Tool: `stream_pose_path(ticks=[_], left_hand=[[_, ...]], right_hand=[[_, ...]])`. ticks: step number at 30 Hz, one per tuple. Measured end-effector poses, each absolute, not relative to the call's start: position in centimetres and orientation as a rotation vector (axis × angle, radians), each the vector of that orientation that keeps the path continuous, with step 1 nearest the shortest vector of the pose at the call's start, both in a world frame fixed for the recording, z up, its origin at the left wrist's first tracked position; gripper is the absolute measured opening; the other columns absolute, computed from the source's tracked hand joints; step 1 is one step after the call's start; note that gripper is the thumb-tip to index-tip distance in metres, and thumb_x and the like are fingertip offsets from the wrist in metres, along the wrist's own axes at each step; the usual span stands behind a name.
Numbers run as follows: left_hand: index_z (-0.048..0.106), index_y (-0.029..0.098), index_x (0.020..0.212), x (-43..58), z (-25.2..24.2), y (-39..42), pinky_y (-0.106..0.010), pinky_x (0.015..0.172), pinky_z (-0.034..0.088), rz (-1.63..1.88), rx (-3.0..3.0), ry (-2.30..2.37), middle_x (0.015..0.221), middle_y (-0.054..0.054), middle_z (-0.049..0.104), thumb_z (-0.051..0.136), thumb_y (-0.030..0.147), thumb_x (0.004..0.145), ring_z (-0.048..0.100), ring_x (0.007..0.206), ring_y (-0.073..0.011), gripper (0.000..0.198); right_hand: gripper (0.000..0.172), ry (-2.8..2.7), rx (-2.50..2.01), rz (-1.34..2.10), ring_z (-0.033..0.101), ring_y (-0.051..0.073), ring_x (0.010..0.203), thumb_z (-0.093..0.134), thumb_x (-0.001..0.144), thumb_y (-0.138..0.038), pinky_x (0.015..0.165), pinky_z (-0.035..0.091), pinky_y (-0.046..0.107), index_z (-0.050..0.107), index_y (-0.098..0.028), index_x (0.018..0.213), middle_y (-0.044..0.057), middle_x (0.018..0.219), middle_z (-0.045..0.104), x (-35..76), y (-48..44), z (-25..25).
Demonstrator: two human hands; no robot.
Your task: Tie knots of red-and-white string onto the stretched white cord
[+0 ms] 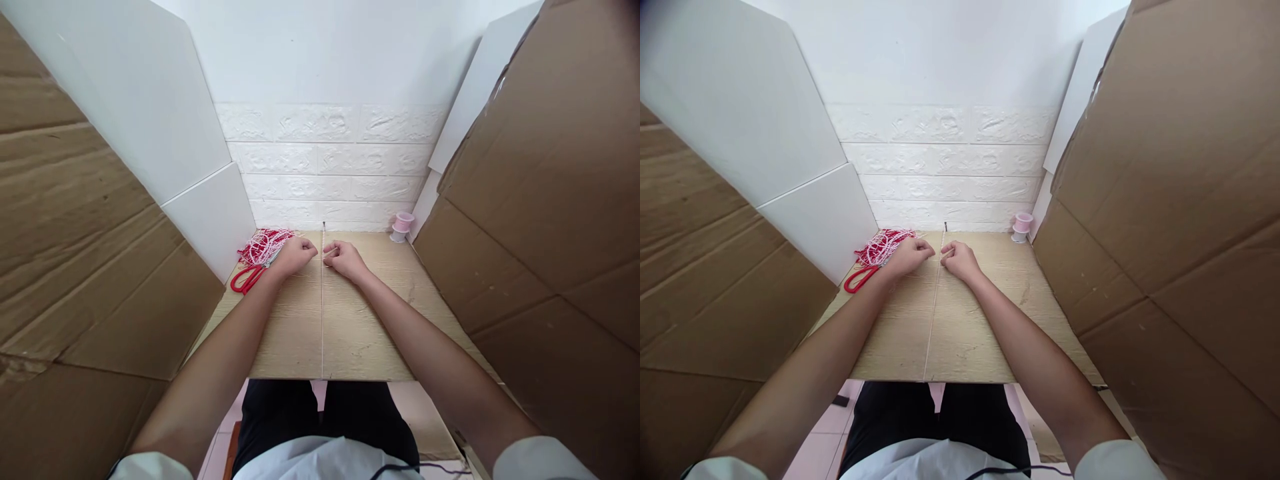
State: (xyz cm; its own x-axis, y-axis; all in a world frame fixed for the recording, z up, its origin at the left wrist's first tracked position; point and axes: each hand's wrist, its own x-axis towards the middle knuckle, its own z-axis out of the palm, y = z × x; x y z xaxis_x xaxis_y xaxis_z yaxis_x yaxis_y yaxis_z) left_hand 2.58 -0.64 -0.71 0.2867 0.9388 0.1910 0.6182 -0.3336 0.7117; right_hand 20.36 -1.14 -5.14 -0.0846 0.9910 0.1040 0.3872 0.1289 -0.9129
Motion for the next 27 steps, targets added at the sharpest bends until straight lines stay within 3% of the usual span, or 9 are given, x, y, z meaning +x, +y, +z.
stream_pose_path(ticks=[3,8,18,27], left_hand=[[0.078,0.016,0.086,2.4,-1.6,-0.3,-0.026,0.065,0.045,0.732,2.038,1.428,0.077,-0.003,0.073,0.061,0.026,0.066,0.062,0.071,-0.0166,0.029],[0.080,0.019,0.096,2.6,-1.9,-0.5,-0.026,0.058,0.040,0.640,2.074,1.435,0.070,-0.001,0.071,0.068,0.036,0.065,0.058,0.063,-0.0156,0.038],[0.079,0.013,0.084,2.8,-1.8,-0.7,-0.025,0.058,0.036,0.673,2.034,1.277,0.071,-0.003,0.072,0.069,0.042,0.067,0.054,0.062,-0.0128,0.035],[0.077,0.015,0.078,2.6,-1.5,-0.8,-0.026,0.063,0.040,0.646,2.039,1.333,0.071,-0.002,0.071,0.067,0.037,0.068,0.059,0.067,-0.0155,0.026]], right_hand=[[0.030,-1.595,-1.372,0.922,0.060,0.011,0.061,0.065,0.066,-0.011,0.057,0.042,0.019,0.067,-0.016,0.095,0.000,0.070,0.069,20.3,-1.3,-5.1],[0.027,-1.600,-1.375,0.894,0.060,0.012,0.060,0.065,0.068,-0.013,0.058,0.044,0.020,0.067,-0.015,0.095,0.000,0.070,0.069,20.0,-1.5,-4.9],[0.031,-1.596,-1.434,0.843,0.058,0.012,0.055,0.062,0.072,-0.014,0.058,0.046,0.022,0.066,-0.017,0.102,0.000,0.071,0.068,19.8,-1.7,-4.7],[0.033,-1.718,-1.473,0.629,0.060,0.013,0.066,0.055,0.070,-0.008,0.062,0.041,0.022,0.069,-0.017,0.099,0.000,0.074,0.068,20.4,-2.1,-3.9]])
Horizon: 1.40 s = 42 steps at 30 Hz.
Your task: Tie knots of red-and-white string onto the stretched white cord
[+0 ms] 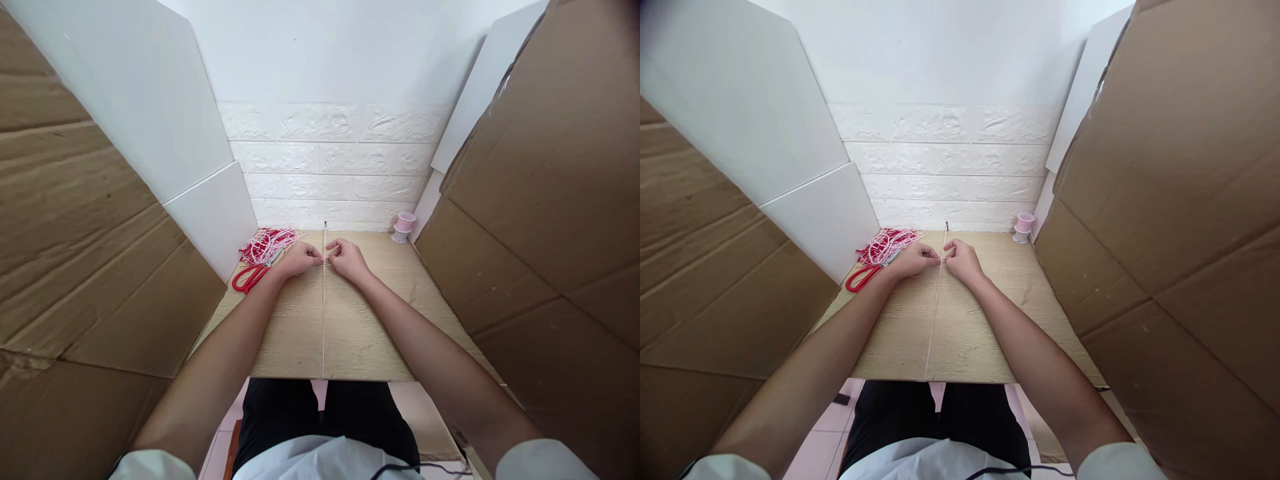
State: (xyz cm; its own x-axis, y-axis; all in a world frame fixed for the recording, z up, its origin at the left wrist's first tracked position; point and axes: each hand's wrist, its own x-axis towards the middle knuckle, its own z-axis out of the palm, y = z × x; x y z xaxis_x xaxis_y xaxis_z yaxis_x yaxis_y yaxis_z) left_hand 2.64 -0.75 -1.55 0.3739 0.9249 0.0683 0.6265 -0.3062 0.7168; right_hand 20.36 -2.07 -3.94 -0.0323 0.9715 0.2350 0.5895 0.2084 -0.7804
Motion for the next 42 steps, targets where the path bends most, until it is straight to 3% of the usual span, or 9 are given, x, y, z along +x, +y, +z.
stream_pose_path(ticks=[7,13,18,26,42], left_hand=[[0.075,0.016,0.078,2.4,-2.0,-0.4,-0.027,0.064,0.041,0.673,2.080,1.349,0.074,-0.002,0.071,0.064,0.034,0.068,0.060,0.070,-0.0163,0.024],[0.075,0.017,0.087,2.4,-2.1,-0.2,-0.026,0.060,0.040,0.689,2.091,1.315,0.072,-0.001,0.069,0.063,0.041,0.071,0.057,0.066,-0.0147,0.031],[0.074,0.016,0.080,2.4,-2.3,-0.3,-0.026,0.067,0.043,0.688,2.137,1.290,0.076,-0.002,0.071,0.058,0.038,0.074,0.059,0.070,-0.0154,0.027],[0.065,0.017,0.069,3.1,-1.6,-1.3,-0.027,0.061,0.035,0.622,2.268,1.402,0.067,-0.001,0.065,0.052,0.034,0.076,0.053,0.064,-0.0158,0.022],[0.063,0.019,0.073,3.1,-2.0,-1.0,-0.029,0.066,0.037,0.595,2.362,1.499,0.073,-0.004,0.066,0.053,0.031,0.078,0.053,0.066,-0.0179,0.017]], right_hand=[[0.029,-1.805,-1.493,0.523,0.059,0.014,0.070,0.054,0.074,-0.011,0.066,0.041,0.022,0.070,-0.017,0.098,0.001,0.076,0.068,20.6,-2.5,-3.7],[0.014,-1.967,-1.470,0.442,0.056,0.014,0.070,0.058,0.081,-0.024,0.064,0.037,0.023,0.070,-0.017,0.080,0.003,0.077,0.068,20.6,-2.6,-3.8],[0.014,-2.015,-1.455,0.408,0.056,0.014,0.069,0.057,0.083,-0.024,0.063,0.034,0.023,0.065,-0.018,0.073,0.003,0.076,0.068,20.7,-2.8,-3.7],[0.020,-2.128,-1.648,0.302,0.057,0.018,0.071,0.054,0.088,-0.030,0.060,0.031,0.025,0.067,-0.020,0.078,0.006,0.079,0.070,20.8,-3.4,-3.1],[0.023,-2.120,-1.787,0.229,0.061,0.021,0.074,0.051,0.091,-0.033,0.062,0.034,0.028,0.068,-0.020,0.081,0.011,0.084,0.070,20.9,-3.4,-2.7]])
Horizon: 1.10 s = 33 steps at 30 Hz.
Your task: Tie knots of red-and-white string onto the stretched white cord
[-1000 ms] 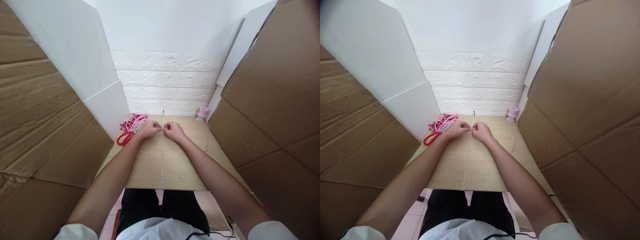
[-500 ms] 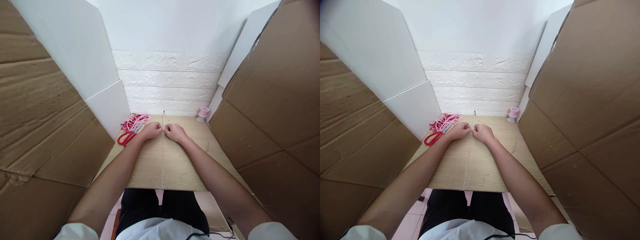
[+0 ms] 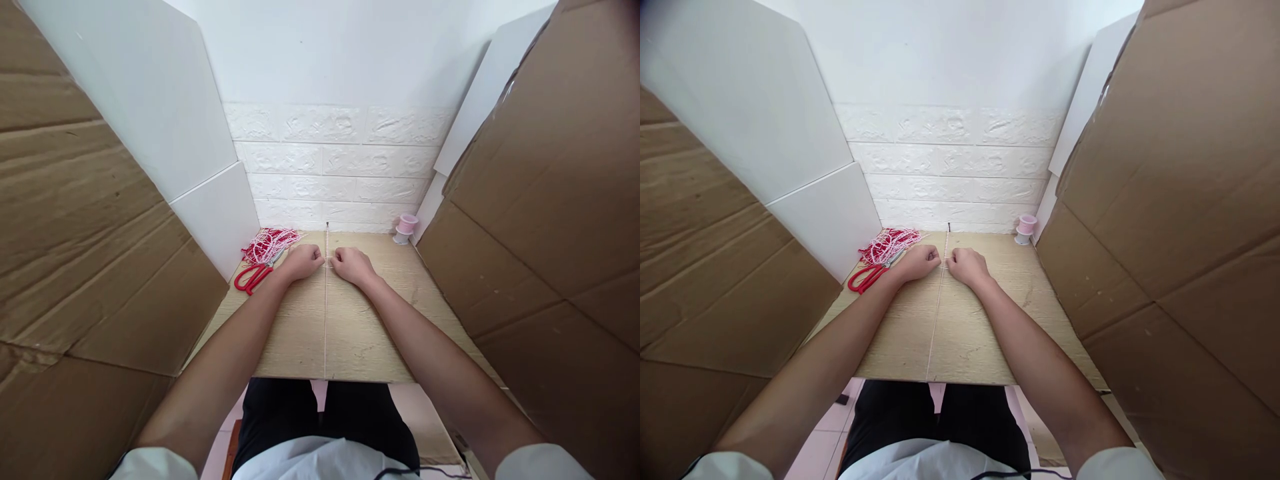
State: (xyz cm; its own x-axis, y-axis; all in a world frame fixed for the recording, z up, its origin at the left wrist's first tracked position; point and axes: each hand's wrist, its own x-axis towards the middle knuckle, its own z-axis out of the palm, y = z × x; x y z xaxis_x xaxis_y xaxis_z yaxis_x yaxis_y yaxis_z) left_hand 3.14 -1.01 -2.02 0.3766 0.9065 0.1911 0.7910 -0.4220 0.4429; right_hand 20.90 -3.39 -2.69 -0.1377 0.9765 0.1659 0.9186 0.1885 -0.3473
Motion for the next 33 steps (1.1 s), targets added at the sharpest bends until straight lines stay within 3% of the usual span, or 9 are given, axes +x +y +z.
stream_pose_path(ticks=[17,27,33], left_hand=[[0.064,0.019,0.074,3.05,-2.53,-0.39,-0.029,0.064,0.038,0.586,2.421,1.615,0.074,-0.005,0.068,0.053,0.032,0.080,0.056,0.067,-0.0185,0.018],[0.063,0.019,0.072,3.30,-2.73,-0.21,-0.029,0.063,0.036,0.615,2.384,1.644,0.071,-0.005,0.066,0.056,0.033,0.078,0.054,0.065,-0.0185,0.017],[0.065,0.017,0.070,3.04,-2.05,-0.58,-0.028,0.060,0.036,0.640,2.250,1.586,0.068,-0.004,0.066,0.053,0.030,0.078,0.055,0.064,-0.0167,0.020]], right_hand=[[0.030,-2.115,-1.938,0.195,0.065,0.023,0.087,0.041,0.093,-0.033,0.073,0.042,0.029,0.068,-0.021,0.096,0.010,0.099,0.072,20.59,-3.72,-2.12],[0.027,-2.057,-1.945,0.170,0.064,0.023,0.082,0.045,0.090,-0.033,0.066,0.039,0.029,0.068,-0.020,0.089,0.010,0.092,0.071,20.25,-3.60,-2.31],[0.024,-1.964,-1.887,0.294,0.061,0.019,0.077,0.049,0.089,-0.036,0.063,0.035,0.026,0.066,-0.021,0.080,0.005,0.084,0.071,20.82,-3.33,-2.89]])
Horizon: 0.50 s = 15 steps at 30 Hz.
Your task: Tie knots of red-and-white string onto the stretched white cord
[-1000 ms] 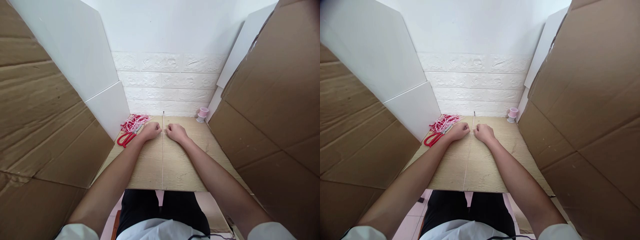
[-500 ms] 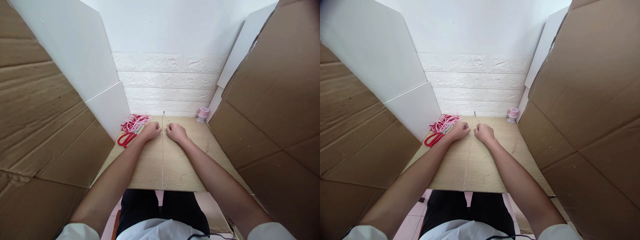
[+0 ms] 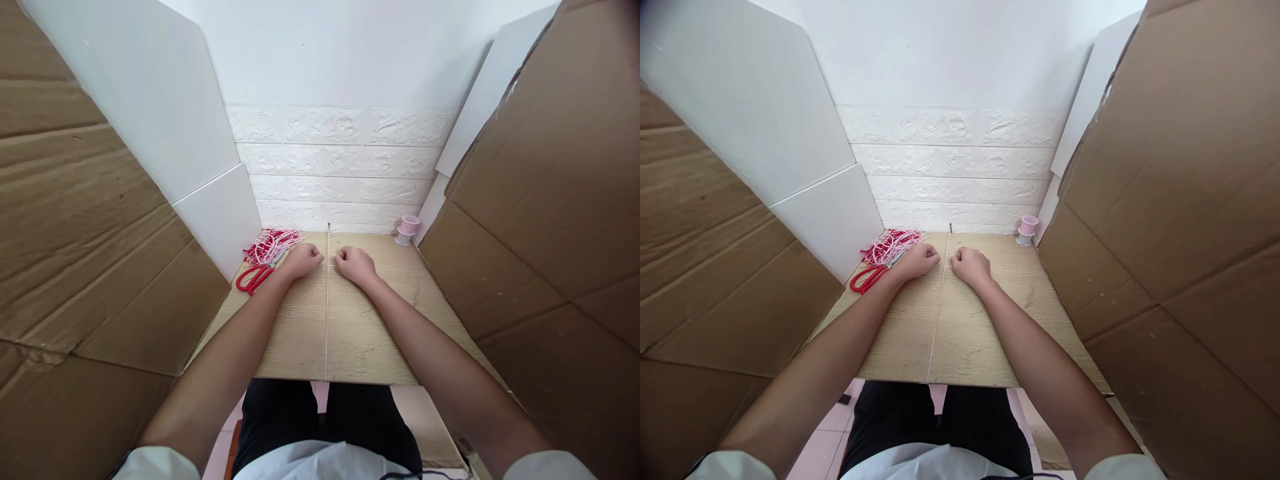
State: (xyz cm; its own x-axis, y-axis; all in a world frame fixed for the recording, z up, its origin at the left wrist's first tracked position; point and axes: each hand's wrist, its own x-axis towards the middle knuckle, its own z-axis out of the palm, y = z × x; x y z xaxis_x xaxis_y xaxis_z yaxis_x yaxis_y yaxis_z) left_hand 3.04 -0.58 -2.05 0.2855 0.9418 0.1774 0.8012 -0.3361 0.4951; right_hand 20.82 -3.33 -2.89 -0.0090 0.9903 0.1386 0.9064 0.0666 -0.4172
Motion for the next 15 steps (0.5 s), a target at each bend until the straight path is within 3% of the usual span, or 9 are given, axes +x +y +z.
stream_pose_path(ticks=[7,15], left_hand=[[0.070,0.016,0.080,2.81,-1.77,-0.86,-0.026,0.059,0.039,0.659,2.154,1.482,0.076,-0.004,0.070,0.059,0.036,0.075,0.059,0.068,-0.0169,0.023],[0.064,0.018,0.069,2.99,-1.75,-0.80,-0.028,0.061,0.039,0.686,2.201,1.589,0.070,-0.004,0.068,0.058,0.028,0.073,0.057,0.065,-0.0166,0.013]], right_hand=[[0.011,-1.898,-1.811,0.390,0.059,0.017,0.078,0.057,0.081,-0.030,0.062,0.033,0.026,0.065,-0.024,0.085,0.001,0.087,0.070,20.80,-3.47,-3.02],[0.010,-1.801,-1.694,0.343,0.057,0.017,0.079,0.053,0.077,-0.018,0.063,0.033,0.026,0.062,-0.021,0.081,0.003,0.088,0.068,21.28,-3.01,-3.75]])
